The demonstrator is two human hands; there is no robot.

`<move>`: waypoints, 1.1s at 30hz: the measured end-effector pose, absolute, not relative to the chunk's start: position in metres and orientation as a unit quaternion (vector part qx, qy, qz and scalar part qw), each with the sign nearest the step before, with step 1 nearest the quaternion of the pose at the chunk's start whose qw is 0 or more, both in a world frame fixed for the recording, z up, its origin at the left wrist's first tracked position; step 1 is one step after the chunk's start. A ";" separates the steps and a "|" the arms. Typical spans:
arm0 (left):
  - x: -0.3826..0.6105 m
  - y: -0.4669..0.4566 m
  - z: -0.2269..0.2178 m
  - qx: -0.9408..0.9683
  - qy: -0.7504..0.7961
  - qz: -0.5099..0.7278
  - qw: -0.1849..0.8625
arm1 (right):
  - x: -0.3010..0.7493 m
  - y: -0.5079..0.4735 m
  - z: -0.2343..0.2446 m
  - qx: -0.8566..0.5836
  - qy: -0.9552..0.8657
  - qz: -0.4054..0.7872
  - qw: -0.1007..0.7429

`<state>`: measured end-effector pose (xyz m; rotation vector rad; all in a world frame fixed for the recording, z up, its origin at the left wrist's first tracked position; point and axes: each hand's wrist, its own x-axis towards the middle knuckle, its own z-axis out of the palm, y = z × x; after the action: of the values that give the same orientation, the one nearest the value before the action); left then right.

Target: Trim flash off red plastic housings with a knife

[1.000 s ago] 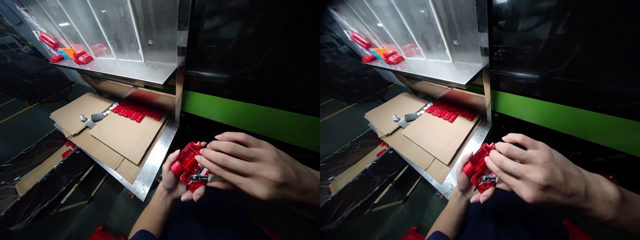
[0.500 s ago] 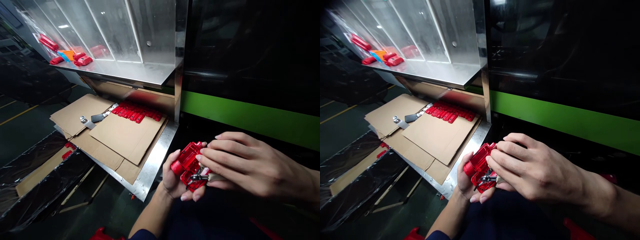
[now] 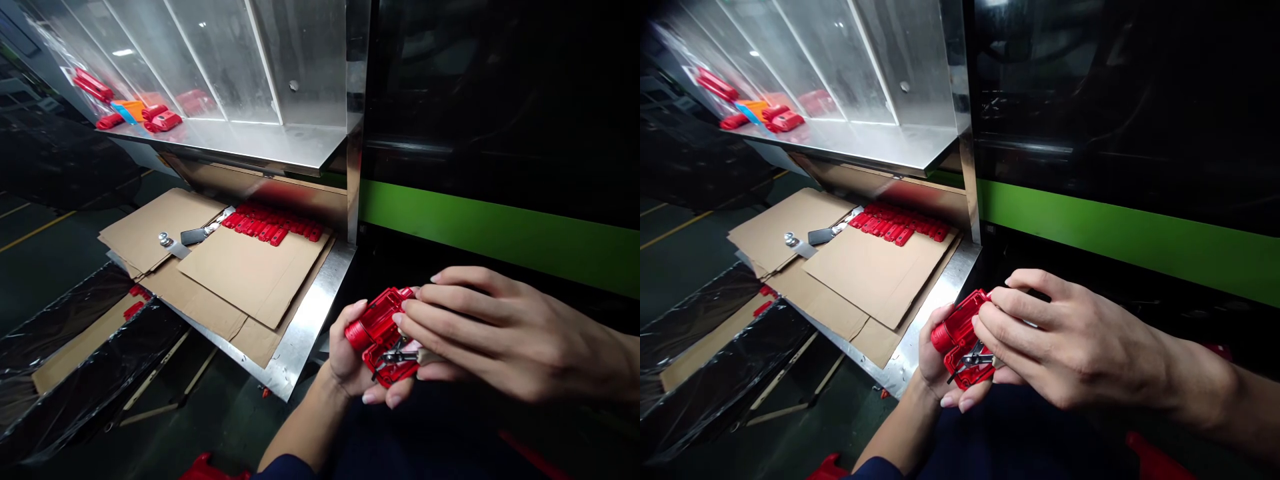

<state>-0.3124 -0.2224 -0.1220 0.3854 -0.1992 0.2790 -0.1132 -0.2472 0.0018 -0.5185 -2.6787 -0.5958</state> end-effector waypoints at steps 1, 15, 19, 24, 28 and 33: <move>-0.312 -0.222 -0.122 0.186 -0.105 0.133 0.968 | -0.113 -0.247 0.002 -0.178 -0.945 -0.212 0.175; -0.303 -0.226 -0.120 0.084 -0.102 0.135 0.982 | -0.113 -0.248 -0.001 -0.165 -0.957 -0.172 0.168; -0.302 -0.225 -0.123 0.132 -0.073 0.150 0.977 | -0.114 -0.248 -0.003 -0.159 -0.961 -0.142 0.175; -0.302 -0.223 -0.125 0.209 -0.052 0.153 0.964 | -0.105 -0.246 -0.004 -0.155 -0.962 -0.164 0.152; -0.304 -0.227 -0.116 0.249 -0.002 0.264 0.932 | -0.093 -0.250 -0.014 -0.215 -0.939 -0.191 0.191; -0.304 -0.235 -0.100 0.284 0.144 0.461 0.828 | -0.108 -0.270 -0.046 -0.367 -0.862 -0.024 0.349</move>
<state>-0.3041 -0.2350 -0.0997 0.6024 0.3060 0.9783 -0.1083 -0.2703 -0.0464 -0.9498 -2.2332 -0.0609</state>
